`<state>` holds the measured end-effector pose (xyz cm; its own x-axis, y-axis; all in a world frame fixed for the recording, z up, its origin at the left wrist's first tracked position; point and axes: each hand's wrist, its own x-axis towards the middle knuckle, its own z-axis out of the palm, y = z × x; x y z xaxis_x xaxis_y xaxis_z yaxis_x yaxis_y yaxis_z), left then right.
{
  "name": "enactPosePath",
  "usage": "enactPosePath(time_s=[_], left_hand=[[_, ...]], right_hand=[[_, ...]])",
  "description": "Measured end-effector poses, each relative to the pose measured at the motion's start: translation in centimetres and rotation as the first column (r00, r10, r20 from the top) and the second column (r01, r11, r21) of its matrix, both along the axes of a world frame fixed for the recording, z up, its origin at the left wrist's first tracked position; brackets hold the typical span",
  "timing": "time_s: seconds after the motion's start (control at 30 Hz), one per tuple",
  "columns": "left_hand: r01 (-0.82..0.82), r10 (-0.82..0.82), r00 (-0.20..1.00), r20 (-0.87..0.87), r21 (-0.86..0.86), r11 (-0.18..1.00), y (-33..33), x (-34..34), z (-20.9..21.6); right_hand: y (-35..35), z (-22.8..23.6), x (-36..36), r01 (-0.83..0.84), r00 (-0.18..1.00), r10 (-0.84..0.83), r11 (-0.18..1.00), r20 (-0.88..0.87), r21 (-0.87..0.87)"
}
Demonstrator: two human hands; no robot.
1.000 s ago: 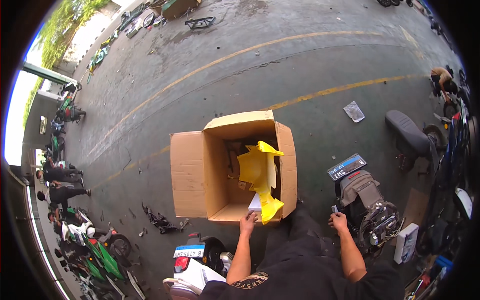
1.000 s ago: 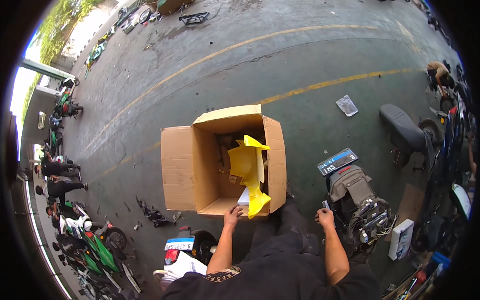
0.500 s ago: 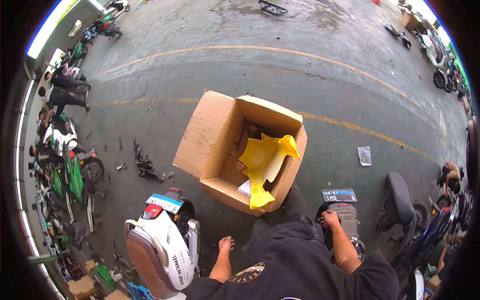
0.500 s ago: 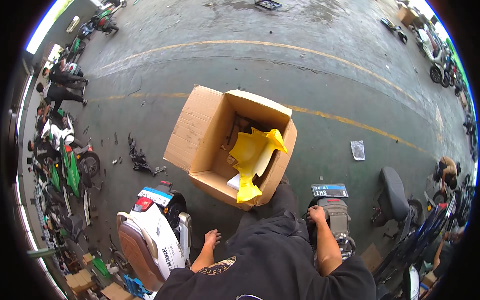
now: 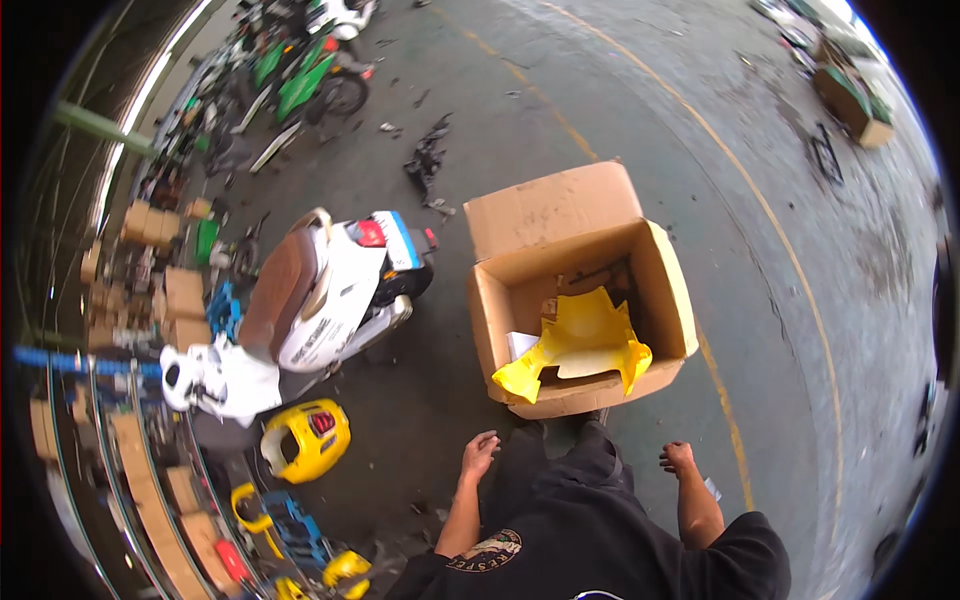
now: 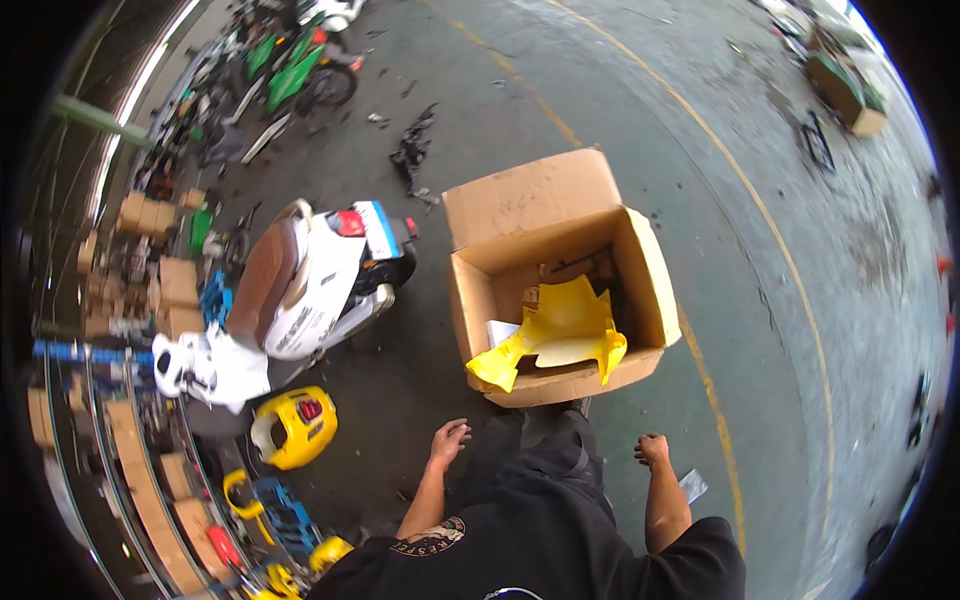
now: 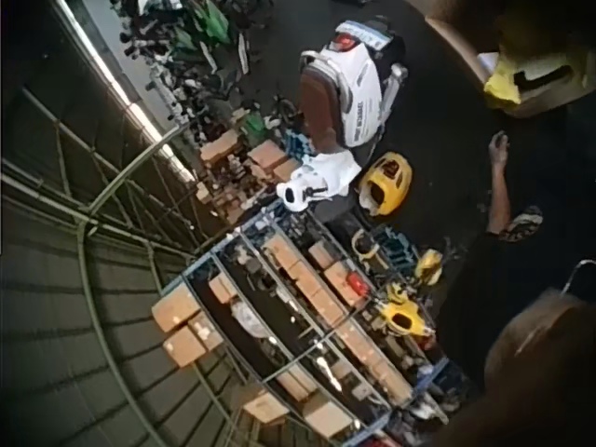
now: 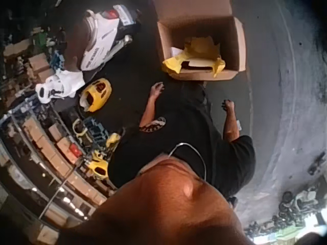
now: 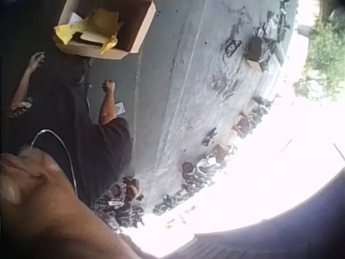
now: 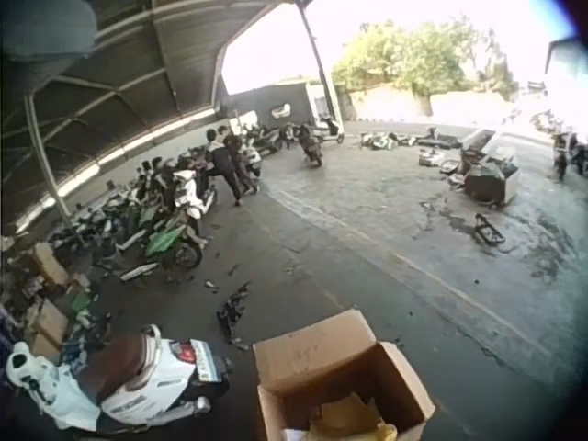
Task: The person disassembles parts of a yellow scooter by removing screws with a power drill, detaching plastic body panels by hand, and unfastening a license plate from the rear frame.
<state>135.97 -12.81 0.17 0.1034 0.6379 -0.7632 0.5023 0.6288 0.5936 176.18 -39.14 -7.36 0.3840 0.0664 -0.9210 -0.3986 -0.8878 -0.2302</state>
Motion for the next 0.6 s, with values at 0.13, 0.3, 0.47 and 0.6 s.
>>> enactPosePath(time_s=[0.13,0.3,0.47,0.6], left_hand=[[-0.401,0.400,0.905,-0.148,0.023,0.916,-10.0,-1.7,-4.4],[-0.478,0.446,0.853,-0.272,-0.061,0.876,-24.2,0.3,-12.4],[-0.648,0.684,0.727,-0.055,0.276,0.710,-28.9,8.7,-10.6],[-0.977,0.948,0.208,0.241,0.096,0.190,-37.7,21.3,-11.4]], right_hand=[[5.3,0.9,4.3,-0.223,0.975,0.223,0.973,-0.005,0.067],[12.0,0.3,6.2,-0.526,0.849,0.528,0.838,0.025,0.144],[20.4,-7.3,10.5,-0.779,0.502,0.857,0.389,0.117,0.492],[23.0,-5.3,10.8,-0.680,0.341,0.766,0.601,-0.544,0.420]])
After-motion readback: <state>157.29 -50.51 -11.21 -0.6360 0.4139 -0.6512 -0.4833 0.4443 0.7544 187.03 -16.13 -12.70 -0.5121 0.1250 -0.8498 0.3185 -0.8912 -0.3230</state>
